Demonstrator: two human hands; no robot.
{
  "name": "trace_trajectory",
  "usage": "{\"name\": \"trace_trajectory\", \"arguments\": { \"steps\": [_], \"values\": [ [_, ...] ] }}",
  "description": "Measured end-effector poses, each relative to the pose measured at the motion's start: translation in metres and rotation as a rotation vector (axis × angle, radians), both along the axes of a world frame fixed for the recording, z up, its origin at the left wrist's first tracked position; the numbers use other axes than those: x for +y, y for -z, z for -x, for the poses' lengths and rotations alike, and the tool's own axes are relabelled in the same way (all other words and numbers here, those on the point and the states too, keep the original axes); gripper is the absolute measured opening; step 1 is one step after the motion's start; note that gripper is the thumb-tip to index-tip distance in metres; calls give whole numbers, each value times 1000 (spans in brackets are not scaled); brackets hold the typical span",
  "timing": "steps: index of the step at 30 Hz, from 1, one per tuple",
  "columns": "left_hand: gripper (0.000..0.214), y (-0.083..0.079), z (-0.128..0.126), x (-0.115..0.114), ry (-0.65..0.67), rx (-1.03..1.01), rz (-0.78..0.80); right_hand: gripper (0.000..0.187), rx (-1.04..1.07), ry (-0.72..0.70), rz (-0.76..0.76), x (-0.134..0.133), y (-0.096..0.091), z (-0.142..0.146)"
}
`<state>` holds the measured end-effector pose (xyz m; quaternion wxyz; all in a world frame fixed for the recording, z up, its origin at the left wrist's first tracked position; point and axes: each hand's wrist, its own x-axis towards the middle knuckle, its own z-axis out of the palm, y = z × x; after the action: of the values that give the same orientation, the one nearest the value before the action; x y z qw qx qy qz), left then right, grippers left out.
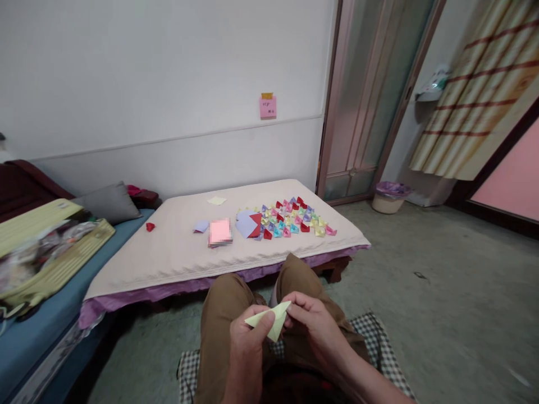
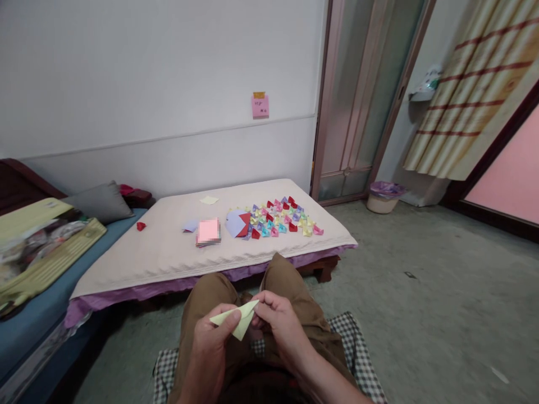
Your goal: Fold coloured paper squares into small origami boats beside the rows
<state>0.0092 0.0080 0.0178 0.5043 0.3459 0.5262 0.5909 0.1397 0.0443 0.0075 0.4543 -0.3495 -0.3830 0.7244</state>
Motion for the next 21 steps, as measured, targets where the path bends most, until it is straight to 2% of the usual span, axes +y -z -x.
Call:
{"name": "trace_trajectory", "arguments": {
  "steps": [4,8,11,14,15,21],
  "values": [
    [22,-2,-1,-1,-1,0,10,11,-35,-1,-32,-1,0,3],
    [22,-2,0,-2,-31,-25,16,17,-20,-14,-74,-1,-7,-1],
    [21,-5,0,-1,-39,-71,9,19,-13,73,-140,-2,-13,-10],
    [20,-8,-1,0,-33,-105,6,6,-53,171,-203,-2,-16,-16],
    [19,-8,-1,0,-38,-109,5,2,-72,180,-216,-2,-16,-17],
    [19,-11,-2,-1,-28,-82,2,10,-141,152,-219,0,-11,-14]
  ]
}}
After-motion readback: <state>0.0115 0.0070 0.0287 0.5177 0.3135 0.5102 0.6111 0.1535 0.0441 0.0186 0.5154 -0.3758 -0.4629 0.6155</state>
